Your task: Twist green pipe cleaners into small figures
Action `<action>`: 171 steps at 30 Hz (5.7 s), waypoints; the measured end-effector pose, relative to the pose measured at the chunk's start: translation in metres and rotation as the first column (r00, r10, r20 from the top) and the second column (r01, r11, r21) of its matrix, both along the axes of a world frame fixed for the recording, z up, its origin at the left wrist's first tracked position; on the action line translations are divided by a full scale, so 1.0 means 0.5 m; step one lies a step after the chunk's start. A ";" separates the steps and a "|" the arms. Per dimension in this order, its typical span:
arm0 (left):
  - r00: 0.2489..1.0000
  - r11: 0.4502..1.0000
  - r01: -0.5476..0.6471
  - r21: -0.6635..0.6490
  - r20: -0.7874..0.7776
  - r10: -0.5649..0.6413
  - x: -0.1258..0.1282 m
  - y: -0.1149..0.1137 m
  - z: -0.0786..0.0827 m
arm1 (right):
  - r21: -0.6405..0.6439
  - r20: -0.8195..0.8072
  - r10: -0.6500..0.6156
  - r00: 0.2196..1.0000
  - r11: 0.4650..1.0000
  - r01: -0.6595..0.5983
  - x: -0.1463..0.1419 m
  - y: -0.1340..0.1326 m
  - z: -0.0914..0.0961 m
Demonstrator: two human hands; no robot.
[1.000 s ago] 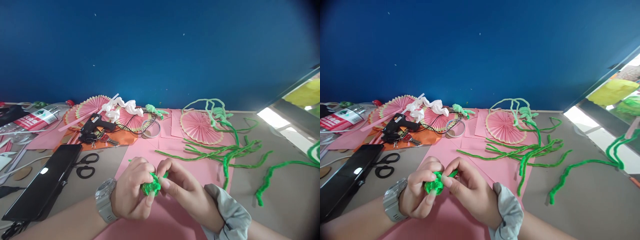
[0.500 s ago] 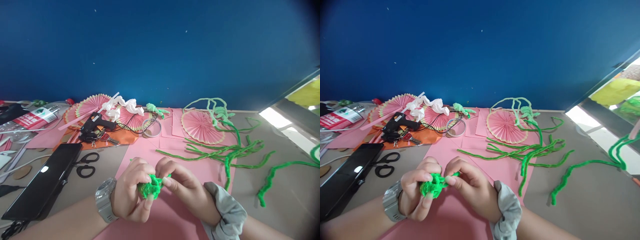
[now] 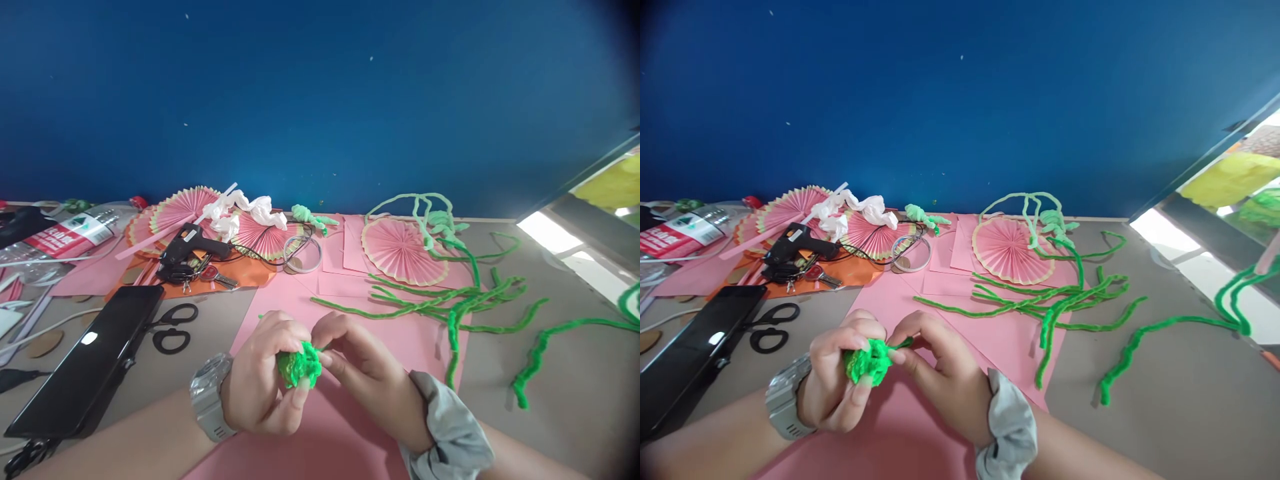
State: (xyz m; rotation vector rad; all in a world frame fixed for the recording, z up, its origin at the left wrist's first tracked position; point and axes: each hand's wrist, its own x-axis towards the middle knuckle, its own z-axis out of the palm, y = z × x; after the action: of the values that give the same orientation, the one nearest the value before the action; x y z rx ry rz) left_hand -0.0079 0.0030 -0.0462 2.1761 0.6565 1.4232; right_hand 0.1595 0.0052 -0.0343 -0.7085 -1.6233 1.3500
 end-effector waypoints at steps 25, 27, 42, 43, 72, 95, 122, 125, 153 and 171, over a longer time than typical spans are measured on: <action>0.992 0.994 0.104 -0.018 0.075 -0.102 0.002 0.000 0.006 | 0.497 0.101 -0.177 0.979 0.861 0.105 0.008 -0.018 -0.007; 0.993 0.992 0.120 0.036 0.010 -0.120 0.001 0.000 0.009 | 0.498 0.092 -0.180 0.979 0.860 0.111 0.009 -0.016 -0.007; 0.995 0.994 0.092 -0.067 0.035 -0.090 0.008 -0.009 0.008 | 0.715 0.150 -0.186 0.971 0.699 0.023 0.022 -0.002 -0.002; 0.995 0.993 0.093 -0.069 0.041 -0.090 0.010 -0.011 0.010 | 0.722 0.139 -0.201 0.970 0.690 0.040 0.022 -0.003 -0.005; 0.862 0.971 -0.116 0.209 -0.466 0.202 0.006 0.004 0.022 | 0.274 0.190 -0.064 0.980 0.962 0.009 0.017 0.021 -0.014; 0.828 0.225 0.552 -0.803 0.498 -0.257 0.013 -0.017 0.077 | -0.532 -0.334 -0.327 0.884 0.840 0.109 0.017 0.034 0.062; 0.773 0.198 0.625 -0.755 0.634 -0.023 0.027 -0.010 0.057 | -0.529 -0.451 -0.152 0.880 0.839 -0.126 0.016 0.033 0.038; 0.802 0.178 0.598 -0.782 0.586 -0.121 0.019 -0.011 0.060 | -0.553 -0.457 -0.127 0.880 0.816 -0.170 0.019 0.036 0.040; 0.996 0.615 0.055 -0.787 0.091 0.028 0.028 -0.022 0.070 | -0.216 -0.083 -0.202 0.976 0.960 0.180 0.019 0.032 0.035; 0.984 0.610 -0.003 -0.792 -0.113 -0.140 0.032 -0.040 0.078 | -0.416 -0.133 -0.250 0.959 0.892 0.175 0.012 0.035 0.047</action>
State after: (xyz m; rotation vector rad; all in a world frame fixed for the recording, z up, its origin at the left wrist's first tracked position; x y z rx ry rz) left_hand 0.0082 -0.0168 -0.0074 1.5549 1.0138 0.6709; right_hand 0.1657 0.0229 -0.0108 -0.9440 -1.0936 1.5509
